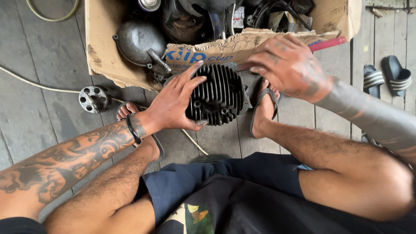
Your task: Repairing a motorcycle engine by cleaning the cylinder head and test-fitting the piston.
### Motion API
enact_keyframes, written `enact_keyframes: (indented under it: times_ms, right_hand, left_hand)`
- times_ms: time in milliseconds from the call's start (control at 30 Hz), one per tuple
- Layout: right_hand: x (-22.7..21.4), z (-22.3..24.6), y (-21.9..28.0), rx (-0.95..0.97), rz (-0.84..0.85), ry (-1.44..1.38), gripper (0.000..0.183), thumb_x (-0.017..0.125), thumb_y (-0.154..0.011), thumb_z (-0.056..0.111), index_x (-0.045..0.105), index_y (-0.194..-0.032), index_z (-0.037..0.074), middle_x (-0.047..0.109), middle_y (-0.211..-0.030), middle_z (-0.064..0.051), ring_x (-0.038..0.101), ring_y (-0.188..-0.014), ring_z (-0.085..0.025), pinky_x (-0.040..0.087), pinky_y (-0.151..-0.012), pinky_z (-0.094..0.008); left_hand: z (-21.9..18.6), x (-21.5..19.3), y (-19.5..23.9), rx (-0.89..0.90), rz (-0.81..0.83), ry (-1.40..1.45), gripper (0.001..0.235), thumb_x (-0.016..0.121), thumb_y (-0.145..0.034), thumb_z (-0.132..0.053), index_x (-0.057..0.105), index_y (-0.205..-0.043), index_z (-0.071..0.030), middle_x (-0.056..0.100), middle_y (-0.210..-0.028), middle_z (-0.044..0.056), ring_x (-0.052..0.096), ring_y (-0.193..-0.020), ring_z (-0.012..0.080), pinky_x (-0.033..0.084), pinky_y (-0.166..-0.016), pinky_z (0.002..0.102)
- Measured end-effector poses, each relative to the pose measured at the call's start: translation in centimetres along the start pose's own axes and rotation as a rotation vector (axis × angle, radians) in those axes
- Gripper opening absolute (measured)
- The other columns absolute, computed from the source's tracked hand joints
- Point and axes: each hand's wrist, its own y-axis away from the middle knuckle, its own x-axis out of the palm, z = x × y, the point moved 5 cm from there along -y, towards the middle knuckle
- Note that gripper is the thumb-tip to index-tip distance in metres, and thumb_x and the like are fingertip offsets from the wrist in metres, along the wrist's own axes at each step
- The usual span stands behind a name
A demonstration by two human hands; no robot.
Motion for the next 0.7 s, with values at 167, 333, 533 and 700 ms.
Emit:
enact_keyframes:
  times_ms: [167,333,533,700]
  right_hand:
    - [2.9,1.0,1.9,-0.03,-0.124,-0.168,0.024,0.055,-0.105,0.022,0.069,-0.114,0.005,0.063,-0.099,-0.012,0.061,-0.084,-0.027,0.051,-0.069,-0.037]
    - [1.4,3.8,0.5,-0.217,-0.198,-0.196,0.02,0.058,-0.102,0.022,0.07,-0.112,0.01,0.065,-0.101,-0.012,0.067,-0.09,-0.033,0.054,-0.073,-0.042]
    - [4.5,1.1,1.3,-0.002,-0.082,-0.095,0.032,0.053,-0.102,0.031,0.063,-0.12,0.006,0.066,-0.106,-0.025,0.065,-0.104,-0.047,0.054,-0.086,-0.057]
    - [3.1,3.1,-0.7,-0.07,-0.023,-0.227,0.03,0.047,-0.104,0.036,0.064,-0.117,0.014,0.066,-0.105,-0.013,0.065,-0.1,-0.037,0.055,-0.086,-0.051]
  left_hand:
    - [-0.4,0.0,-0.3,-0.029,0.017,0.0,0.121,0.09,-0.057,-0.049,0.026,-0.151,-0.008,0.02,-0.165,0.025,0.041,-0.145,0.0461,0.039,-0.117,0.053]
    - [-0.7,-0.8,-1.2,-0.074,0.043,0.029,0.123,0.088,-0.052,-0.039,0.024,-0.152,-0.007,0.023,-0.163,0.028,0.045,-0.138,0.0508,0.04,-0.112,0.057]
    - [-0.9,-2.2,-2.1,-0.145,0.063,0.123,0.119,0.083,-0.055,-0.034,0.025,-0.155,-0.009,0.033,-0.16,0.025,0.05,-0.132,0.0512,0.041,-0.109,0.06]
    - [3.9,2.1,-0.9,-0.237,0.185,0.173,0.109,0.073,-0.059,-0.038,0.022,-0.154,-0.02,0.04,-0.158,0.015,0.056,-0.124,0.0502,0.047,-0.102,0.063]
